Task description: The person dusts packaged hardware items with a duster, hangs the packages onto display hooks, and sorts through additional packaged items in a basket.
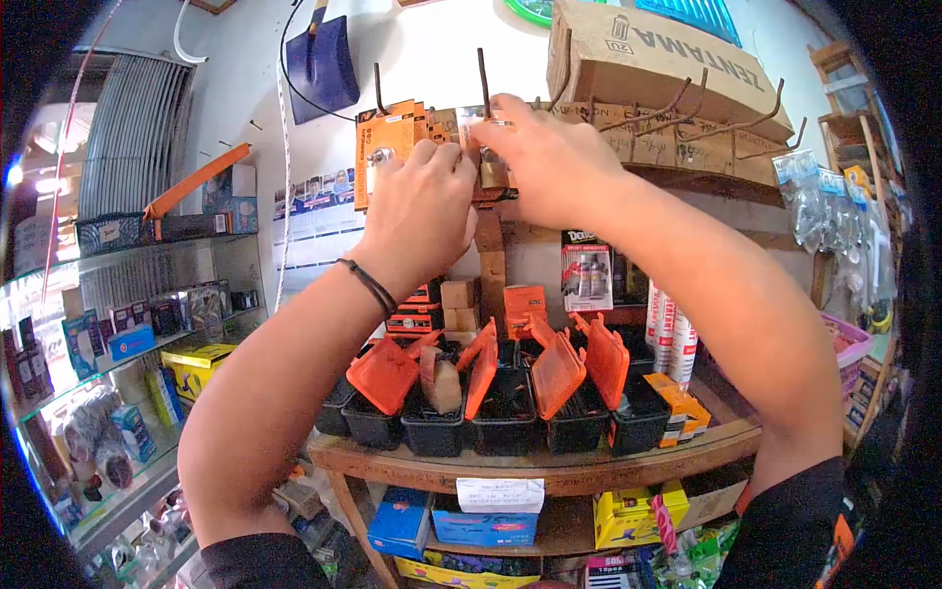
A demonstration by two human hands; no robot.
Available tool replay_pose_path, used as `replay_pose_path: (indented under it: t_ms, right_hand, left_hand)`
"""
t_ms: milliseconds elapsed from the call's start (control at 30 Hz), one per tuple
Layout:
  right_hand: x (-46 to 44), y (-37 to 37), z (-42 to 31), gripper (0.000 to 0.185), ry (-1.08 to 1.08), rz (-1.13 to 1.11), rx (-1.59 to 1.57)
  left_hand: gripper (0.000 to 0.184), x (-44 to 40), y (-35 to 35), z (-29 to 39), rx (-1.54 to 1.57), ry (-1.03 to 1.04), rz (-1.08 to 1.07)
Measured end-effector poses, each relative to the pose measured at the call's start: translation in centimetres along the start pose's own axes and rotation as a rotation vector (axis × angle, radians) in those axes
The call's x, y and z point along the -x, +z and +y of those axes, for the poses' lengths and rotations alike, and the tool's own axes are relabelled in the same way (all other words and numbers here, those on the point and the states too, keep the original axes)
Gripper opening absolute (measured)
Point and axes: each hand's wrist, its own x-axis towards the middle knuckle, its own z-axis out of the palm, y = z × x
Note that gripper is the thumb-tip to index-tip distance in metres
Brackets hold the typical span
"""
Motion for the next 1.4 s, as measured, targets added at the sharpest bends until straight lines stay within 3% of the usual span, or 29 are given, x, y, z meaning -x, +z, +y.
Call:
replay_pose_path:
  t_ms: [133, 200, 300, 400, 600, 900, 1000, 1067, 1133, 1200, 1233, 1267, 1300, 1333, 1367, 1400]
  right_hand:
    - [0.0, 2.6, -0.4, 0.064, 0.025, 0.035, -0.029]
    - [-0.2, 4.0, -0.4, 0.044, 0.037, 0.020, 0.097]
    - [-0.7, 5.3, -0.2, 0.047, 0.098, -0.100, 0.058]
    - [-1.3, 8.5, 0.0, 0.058, 0.154, -0.074, 0.215]
    - [-1.1, 10.1, -0.7, 0.061, 0.269, -0.036, 0.058]
    - [1.2, 5.8, -1.9, 0.066, 0.403, -0.284, -0.147]
    - [3.5, 4.4, -3.7, 0.066, 0.378, -0.293, -0.130]
    - [5.8, 2.8, -5.8, 0.060, 0.352, -0.280, -0.145]
    - [8.2, 0.2, -8.2, 0.054, 0.182, -0.341, -0.345]
    - [12.1, -2.5, -11.3, 0.050, 0.031, -0.406, -0.510]
    - [15.0, -3.7, -12.7, 0.049, -0.079, -0.401, -0.649]
    - [17.8, -6.4, -14.0, 0.043, -0.038, -0.463, -0.765]
    - [21.4, -7.2, -15.3, 0.037, -0.126, -0.588, -0.956]
    - [25.8, -7.9, -16.6, 0.034, -0.212, -0.590, -1.047]
    - [29.9, -8.1, -17.8, 0.034, -0.240, -0.692, -1.302]
    - [36.0, -6.5, -20.7, 0.033, -0.147, -0.622, -1.663]
  left_hand:
    - [0.029, 0.0, 0.0, 0.6, -0.083, 0.006, -0.107]
    - [0.028, 0.4, -0.1, 1.1, -0.042, 0.024, -0.092]
    - [0.027, 1.1, -1.1, 2.3, 0.028, 0.066, -0.121]
    - [0.029, 1.8, -3.2, 3.5, 0.048, 0.125, -0.232]
    - [0.028, 3.7, -6.7, 4.8, 0.167, 0.248, -0.446]
    - [0.030, 8.7, -10.1, 4.1, 0.324, 0.266, -0.637]
    - [0.029, 12.0, -10.2, 4.9, 0.497, 0.283, -0.661]
    - [0.028, 15.3, -9.4, 6.5, 0.788, 0.257, -0.784]
    - [0.023, 21.1, -8.5, 9.7, 0.884, 0.268, -0.765]
    - [0.019, 28.9, -7.4, 14.2, 1.046, 0.411, -0.758]
    - [0.015, 32.7, -7.7, 17.0, 1.254, 0.239, -0.619]
    - [0.013, 37.3, -8.7, 20.0, 1.294, -0.036, -0.742]
    - [0.016, 44.5, -8.5, 23.9, 1.249, -0.132, -0.534]
    - [0.024, 52.9, -8.5, 27.9, 1.263, -0.248, -1.005]
    - [0.024, 52.0, -8.9, 26.9, 1.274, -0.222, -1.026]
    - [0.024, 53.6, -8.8, 27.1, 1.298, -0.223, -1.065]
